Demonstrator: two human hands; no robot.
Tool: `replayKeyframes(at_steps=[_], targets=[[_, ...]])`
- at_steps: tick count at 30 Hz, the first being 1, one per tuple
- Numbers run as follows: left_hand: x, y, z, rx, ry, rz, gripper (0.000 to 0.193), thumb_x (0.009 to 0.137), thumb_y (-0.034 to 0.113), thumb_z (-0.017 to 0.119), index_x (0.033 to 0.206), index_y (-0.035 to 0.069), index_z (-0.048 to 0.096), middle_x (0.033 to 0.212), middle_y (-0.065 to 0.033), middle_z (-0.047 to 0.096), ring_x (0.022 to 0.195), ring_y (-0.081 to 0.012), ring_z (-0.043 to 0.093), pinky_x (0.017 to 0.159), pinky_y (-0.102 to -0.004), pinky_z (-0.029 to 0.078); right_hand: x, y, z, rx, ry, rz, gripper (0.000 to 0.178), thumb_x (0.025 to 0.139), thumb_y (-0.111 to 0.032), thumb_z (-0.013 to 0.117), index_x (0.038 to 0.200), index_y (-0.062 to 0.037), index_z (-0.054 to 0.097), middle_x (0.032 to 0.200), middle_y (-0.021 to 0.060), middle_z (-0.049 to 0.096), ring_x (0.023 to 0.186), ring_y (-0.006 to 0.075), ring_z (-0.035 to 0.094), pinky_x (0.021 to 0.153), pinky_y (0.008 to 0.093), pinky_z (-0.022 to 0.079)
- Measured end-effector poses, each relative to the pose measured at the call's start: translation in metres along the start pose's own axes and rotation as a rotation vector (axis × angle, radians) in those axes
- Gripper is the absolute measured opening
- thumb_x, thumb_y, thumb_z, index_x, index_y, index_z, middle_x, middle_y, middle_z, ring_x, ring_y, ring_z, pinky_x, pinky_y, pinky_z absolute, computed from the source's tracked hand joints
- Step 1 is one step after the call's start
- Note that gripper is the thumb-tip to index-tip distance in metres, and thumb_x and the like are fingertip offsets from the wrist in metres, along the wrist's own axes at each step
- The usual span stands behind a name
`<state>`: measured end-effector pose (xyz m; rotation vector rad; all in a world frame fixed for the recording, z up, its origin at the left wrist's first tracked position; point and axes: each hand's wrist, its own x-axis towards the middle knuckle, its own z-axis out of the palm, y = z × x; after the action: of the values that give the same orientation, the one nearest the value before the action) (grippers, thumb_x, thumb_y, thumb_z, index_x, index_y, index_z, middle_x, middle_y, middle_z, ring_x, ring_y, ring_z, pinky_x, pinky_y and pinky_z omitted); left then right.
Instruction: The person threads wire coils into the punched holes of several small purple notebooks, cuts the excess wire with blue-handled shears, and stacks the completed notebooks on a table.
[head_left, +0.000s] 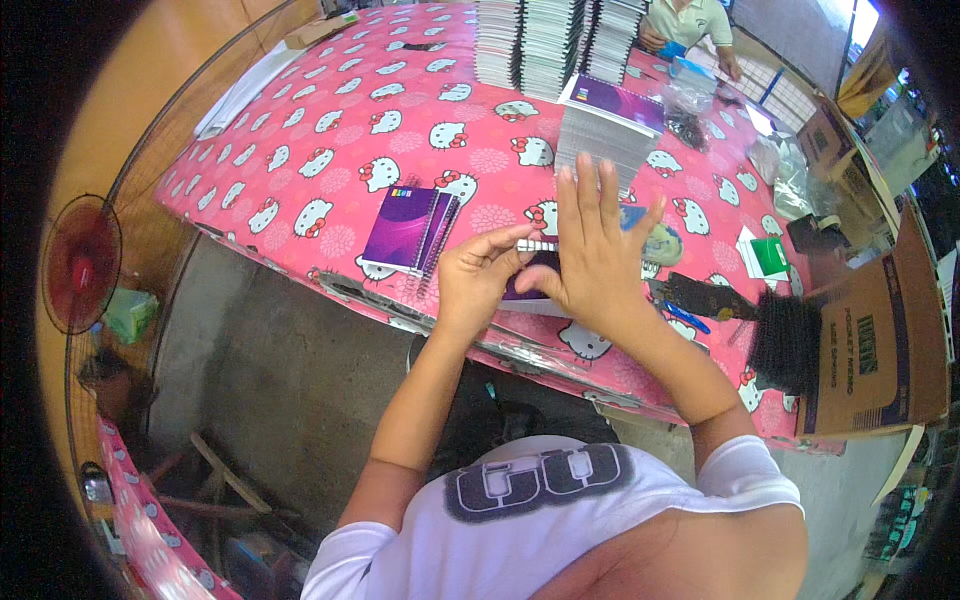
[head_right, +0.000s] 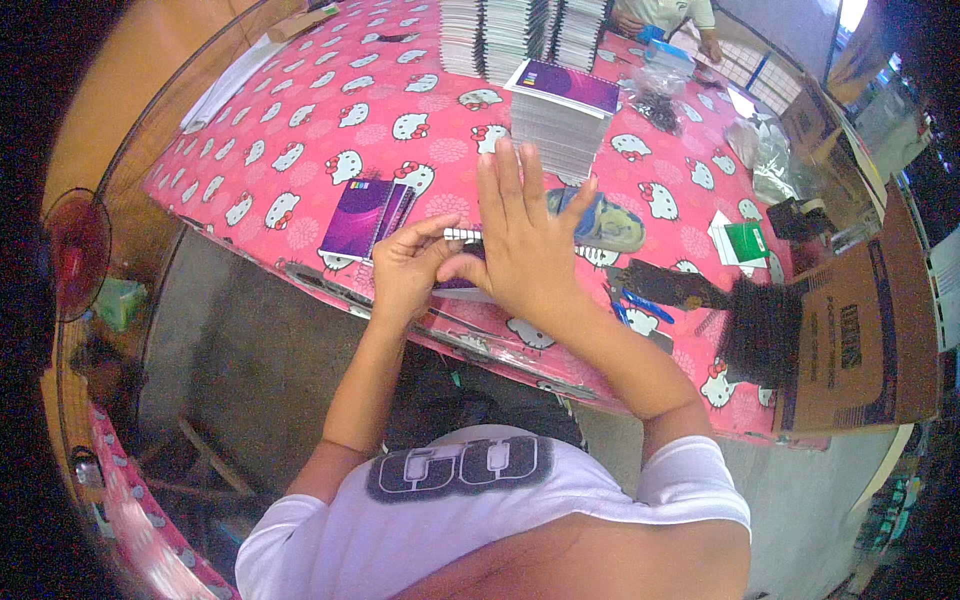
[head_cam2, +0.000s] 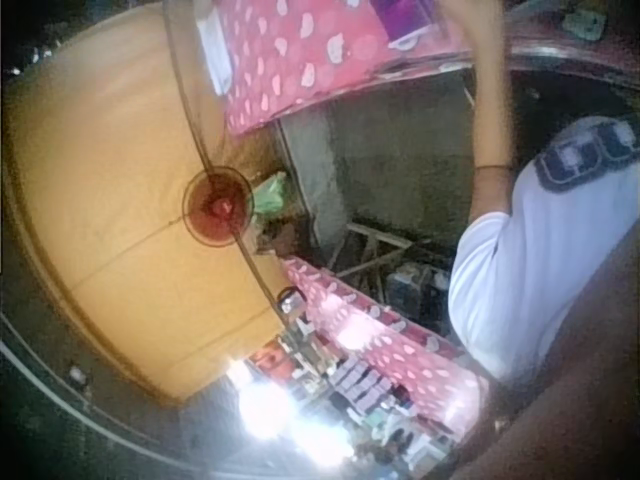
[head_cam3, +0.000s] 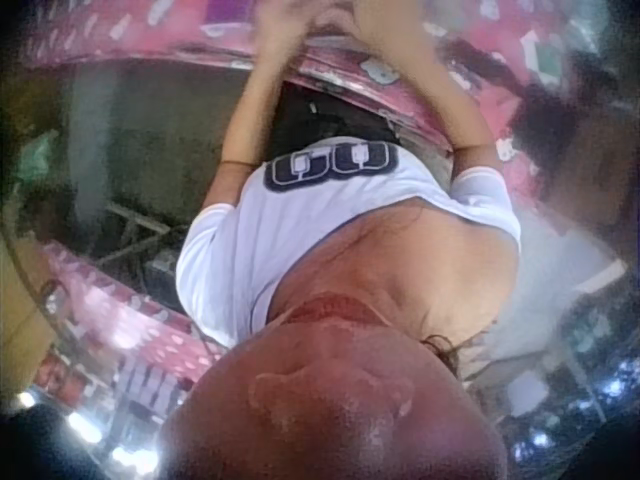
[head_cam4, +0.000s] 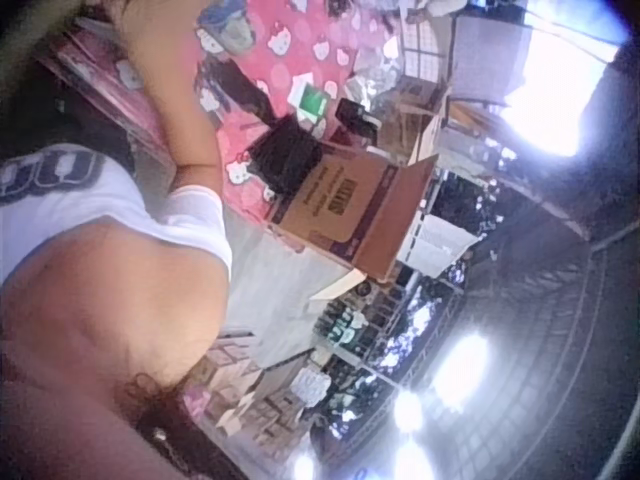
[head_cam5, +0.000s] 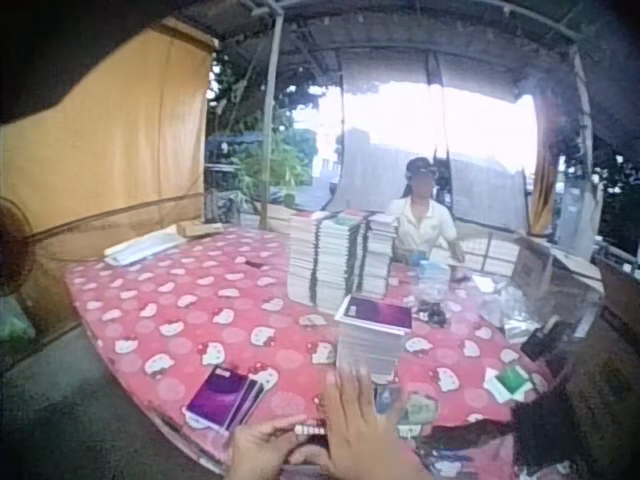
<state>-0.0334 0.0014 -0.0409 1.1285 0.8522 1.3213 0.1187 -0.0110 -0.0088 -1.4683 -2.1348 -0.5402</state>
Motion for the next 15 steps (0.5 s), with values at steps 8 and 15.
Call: replayKeyframes(at_steps=[8, 15], targets=[[0.002, -0.018, -0.002, -0.143, -0.038, 0.103, 0.028, 0.082, -0.009, 0.063, 0.110, -0.005, 0.063, 0.098, -0.0109, 0.067, 0.086, -0.0124, 0.064, 0.077, -0.0234, 0.052, 0.005, -0.004, -0.007, -0.156, -0.048, 0.003, 0.105, 0.078, -0.079, 0.022, 0.146, 0.0011, 0.017, 0.154, 0.0217, 0.008, 0.144, 0.0358, -0.004, 0.097, 0.0724, -0.010], [-0.003, -0.015, 0.001, -0.137, -0.058, 0.119, 0.027, 0.083, -0.009, 0.062, 0.110, -0.005, 0.063, 0.100, -0.0106, 0.067, 0.089, -0.0127, 0.063, 0.079, -0.0236, 0.052, -0.039, -0.013, -0.010, 0.104, -0.165, -0.014, 0.077, 0.081, -0.043, 0.060, 0.141, -0.0024, 0.031, 0.149, 0.0161, 0.026, 0.140, 0.0327, 0.017, 0.099, 0.0721, 0.009]])
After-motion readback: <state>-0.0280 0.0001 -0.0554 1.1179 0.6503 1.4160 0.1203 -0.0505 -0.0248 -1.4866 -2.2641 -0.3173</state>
